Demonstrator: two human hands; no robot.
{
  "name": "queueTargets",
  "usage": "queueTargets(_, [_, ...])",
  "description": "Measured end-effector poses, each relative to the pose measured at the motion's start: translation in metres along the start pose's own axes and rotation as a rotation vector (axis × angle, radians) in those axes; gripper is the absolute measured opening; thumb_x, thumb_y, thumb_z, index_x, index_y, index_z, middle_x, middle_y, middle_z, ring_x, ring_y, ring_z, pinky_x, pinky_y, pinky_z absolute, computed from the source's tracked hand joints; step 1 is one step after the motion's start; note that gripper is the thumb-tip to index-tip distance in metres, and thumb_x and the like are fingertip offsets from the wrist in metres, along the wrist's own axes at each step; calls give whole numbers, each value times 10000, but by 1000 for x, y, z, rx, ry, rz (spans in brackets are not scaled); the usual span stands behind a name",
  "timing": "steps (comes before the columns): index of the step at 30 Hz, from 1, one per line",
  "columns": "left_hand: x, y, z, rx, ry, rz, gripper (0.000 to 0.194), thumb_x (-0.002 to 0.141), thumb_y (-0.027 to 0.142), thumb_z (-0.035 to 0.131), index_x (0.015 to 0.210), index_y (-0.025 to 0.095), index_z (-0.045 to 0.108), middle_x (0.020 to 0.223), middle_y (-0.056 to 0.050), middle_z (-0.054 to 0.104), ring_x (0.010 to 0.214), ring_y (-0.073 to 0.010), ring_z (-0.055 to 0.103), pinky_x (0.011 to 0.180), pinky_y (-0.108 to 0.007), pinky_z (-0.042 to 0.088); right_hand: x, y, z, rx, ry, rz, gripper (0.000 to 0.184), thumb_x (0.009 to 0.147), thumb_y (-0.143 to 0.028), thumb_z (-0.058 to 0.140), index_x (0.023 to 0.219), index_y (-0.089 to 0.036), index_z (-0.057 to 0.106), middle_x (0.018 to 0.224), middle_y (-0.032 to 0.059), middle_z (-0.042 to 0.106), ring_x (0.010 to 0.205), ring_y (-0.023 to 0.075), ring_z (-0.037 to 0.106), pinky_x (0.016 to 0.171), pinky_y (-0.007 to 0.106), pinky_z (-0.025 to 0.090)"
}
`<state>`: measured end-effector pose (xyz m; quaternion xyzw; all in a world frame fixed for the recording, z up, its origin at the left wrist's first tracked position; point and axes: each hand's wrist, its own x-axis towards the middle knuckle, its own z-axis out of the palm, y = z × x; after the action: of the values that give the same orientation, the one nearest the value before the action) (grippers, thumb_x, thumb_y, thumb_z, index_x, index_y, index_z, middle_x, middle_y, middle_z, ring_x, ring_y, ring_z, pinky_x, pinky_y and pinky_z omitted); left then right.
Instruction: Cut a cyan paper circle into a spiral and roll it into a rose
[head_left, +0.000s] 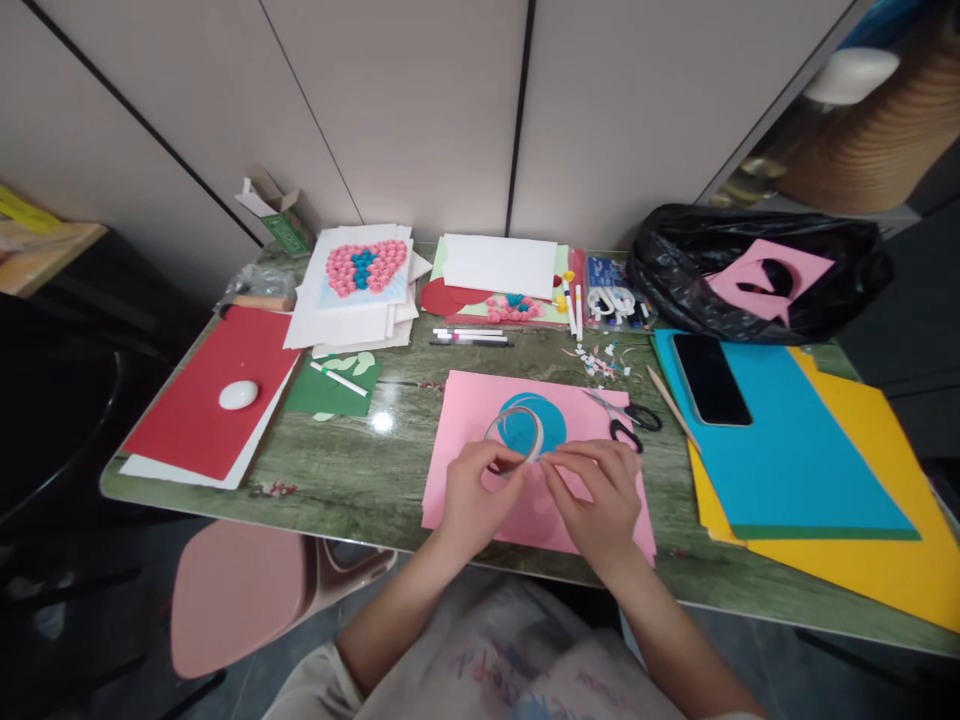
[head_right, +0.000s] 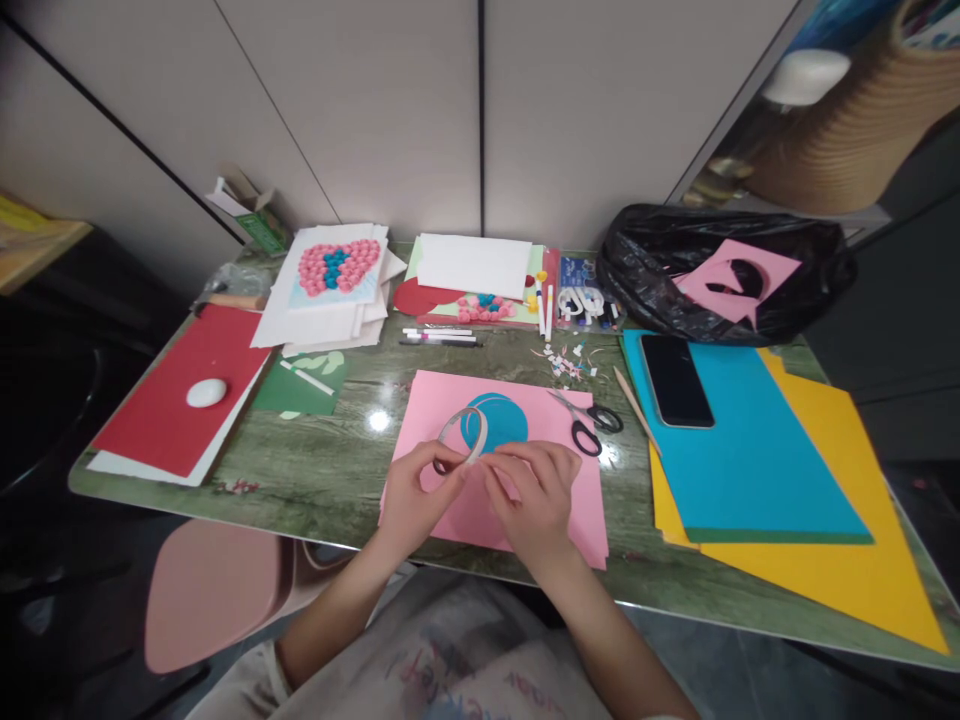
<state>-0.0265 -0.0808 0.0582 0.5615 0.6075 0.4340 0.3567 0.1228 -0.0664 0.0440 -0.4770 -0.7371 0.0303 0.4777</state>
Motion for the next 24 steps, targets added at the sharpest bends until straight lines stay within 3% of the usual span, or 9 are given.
queueTargets(12, [2,1,-2,121,31,34,38,724,169,603,696,183,625,652,-3,633,662,-141,546,666,-269,437,0,-1,-2,-69,-48,-28,159,745,-152,711,858,-258,677,811,13,684,802,189,557,763,381,375])
queueTargets(17, [7,-3,-1,88,5,-51,55,689,136,564,659,182,569,603,26,565,616,-119,493,628,-243,399,3,8,-4,-64,-255,77,147,823,-216,634,966,-238,659,936,28,672,889,194,577,803,375,375])
queueTargets(21, [11,-6,-3,33,-35,-66,69,730,166,544,662,171,556,588,37,552,560,-92,470,556,-210,381,8,19,-9,-104,-287,153,316,843,-256,607,1155,-207,595,1033,69,637,961,216,577,816,382,396])
queueTargets(24, [12,-5,-4,18,-63,-59,81,760,200,549,697,163,586,622,25,586,579,-93,491,570,-211,402,11,20,-11,-16,-307,125,300,863,-241,579,1163,-238,597,1015,57,628,938,197,577,806,366,423])
